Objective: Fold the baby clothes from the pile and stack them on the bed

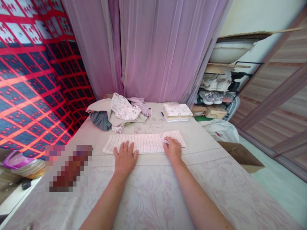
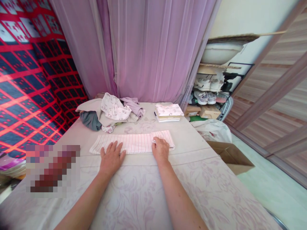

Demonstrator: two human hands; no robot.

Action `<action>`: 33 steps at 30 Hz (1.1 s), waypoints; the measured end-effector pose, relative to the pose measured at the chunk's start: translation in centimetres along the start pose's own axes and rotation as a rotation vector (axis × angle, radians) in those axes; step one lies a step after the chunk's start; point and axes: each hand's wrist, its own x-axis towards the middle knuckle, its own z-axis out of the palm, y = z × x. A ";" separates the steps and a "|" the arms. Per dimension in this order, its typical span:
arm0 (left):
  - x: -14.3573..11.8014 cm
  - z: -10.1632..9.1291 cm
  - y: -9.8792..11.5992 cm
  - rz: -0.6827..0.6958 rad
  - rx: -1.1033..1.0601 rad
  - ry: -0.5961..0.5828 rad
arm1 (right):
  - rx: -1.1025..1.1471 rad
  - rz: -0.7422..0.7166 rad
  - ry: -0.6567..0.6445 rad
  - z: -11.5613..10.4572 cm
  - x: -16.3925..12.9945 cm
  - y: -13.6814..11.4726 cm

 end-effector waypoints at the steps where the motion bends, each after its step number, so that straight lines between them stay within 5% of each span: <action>1: 0.0 -0.1 0.0 -0.002 -0.001 -0.003 | 0.005 0.001 0.009 0.0 0.0 0.0; 14: 0.1 -0.1 -0.3 -0.009 -0.080 -0.006 | 0.129 0.023 0.010 -0.4 0.5 0.7; 19: 0.7 -2.2 -3.4 -0.008 -0.163 0.198 | 0.311 0.212 0.076 -3.0 3.5 5.7; 21: 1.4 -3.4 -5.6 -0.105 -0.161 0.256 | 0.385 0.344 0.155 -4.3 4.7 9.0; 25: 3.4 -4.8 -9.4 -0.424 -0.181 -0.055 | 0.375 0.657 0.236 -5.9 5.1 14.7; 28: 4.9 -5.0 -10.9 -0.484 -0.187 -0.221 | 0.293 0.718 0.294 -6.0 3.5 15.3; 29: 5.4 -5.0 -11.2 -0.493 -0.188 -0.263 | 0.270 0.688 0.301 -5.8 2.8 14.6; 33: 6.9 -5.3 -11.4 -0.523 -0.182 -0.401 | 0.125 0.136 0.167 -4.4 0.0 7.3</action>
